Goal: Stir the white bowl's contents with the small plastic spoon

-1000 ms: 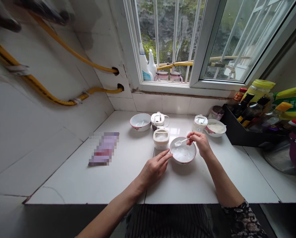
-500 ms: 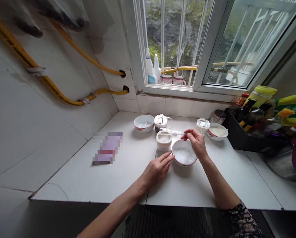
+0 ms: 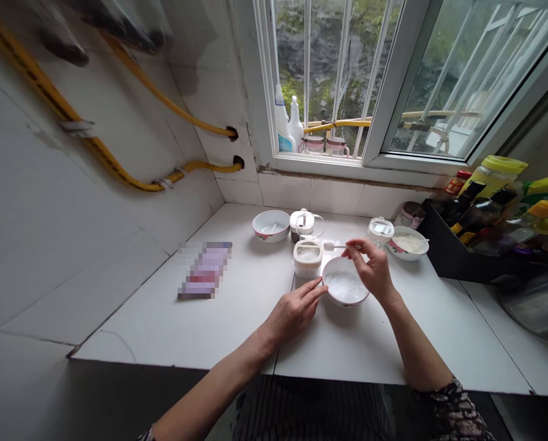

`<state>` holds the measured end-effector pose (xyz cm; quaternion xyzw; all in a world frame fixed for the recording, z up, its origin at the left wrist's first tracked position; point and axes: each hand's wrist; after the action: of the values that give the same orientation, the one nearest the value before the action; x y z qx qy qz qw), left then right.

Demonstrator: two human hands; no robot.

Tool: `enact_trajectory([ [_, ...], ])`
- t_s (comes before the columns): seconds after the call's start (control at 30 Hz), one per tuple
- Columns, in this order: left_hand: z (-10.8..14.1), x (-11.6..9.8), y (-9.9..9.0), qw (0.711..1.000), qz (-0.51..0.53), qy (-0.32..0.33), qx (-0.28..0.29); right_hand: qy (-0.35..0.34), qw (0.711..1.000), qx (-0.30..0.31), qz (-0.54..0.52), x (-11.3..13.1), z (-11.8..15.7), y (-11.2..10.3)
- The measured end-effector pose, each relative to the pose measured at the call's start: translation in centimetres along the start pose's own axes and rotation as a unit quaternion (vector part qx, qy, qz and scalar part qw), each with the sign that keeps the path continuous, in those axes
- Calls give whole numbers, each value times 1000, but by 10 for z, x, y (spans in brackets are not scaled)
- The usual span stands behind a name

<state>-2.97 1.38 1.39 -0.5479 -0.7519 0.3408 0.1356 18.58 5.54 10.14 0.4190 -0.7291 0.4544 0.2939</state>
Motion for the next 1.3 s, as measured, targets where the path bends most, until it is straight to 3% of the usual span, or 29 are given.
enact_trajectory([
  [0.13, 0, 0, -1, 1000, -3, 8, 0, 78, 994, 40, -58, -9, 0, -16],
  [0.27, 0, 0, -2, 1000, -5, 6, 1, 121, 986, 102, -47, -13, 2, -25],
  [0.57, -1, -2, -5, 1000, 6, 8, 4, 130, 979, 156, -13, -12, 4, -32],
  [0.77, -2, -2, -6, 1000, -1, 10, 3, 150, 962, 226, -20, -10, 9, -25],
  [1.1, -4, -2, -7, 1000, -1, 15, 1, 219, 950, 176, -132, -17, 1, -25],
  [1.3, -3, -1, -6, 1000, 1, 16, -1, 214, 960, 149, -98, -20, 2, -22],
])
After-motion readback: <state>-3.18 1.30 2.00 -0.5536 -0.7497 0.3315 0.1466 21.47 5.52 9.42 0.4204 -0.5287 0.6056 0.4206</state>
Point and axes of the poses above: each hand's wrist, its own z-axis away from the middle knuckle, its own y-axis out of the palm, x = y × z, and after that the axes turned 12 degrees about y, right-handed
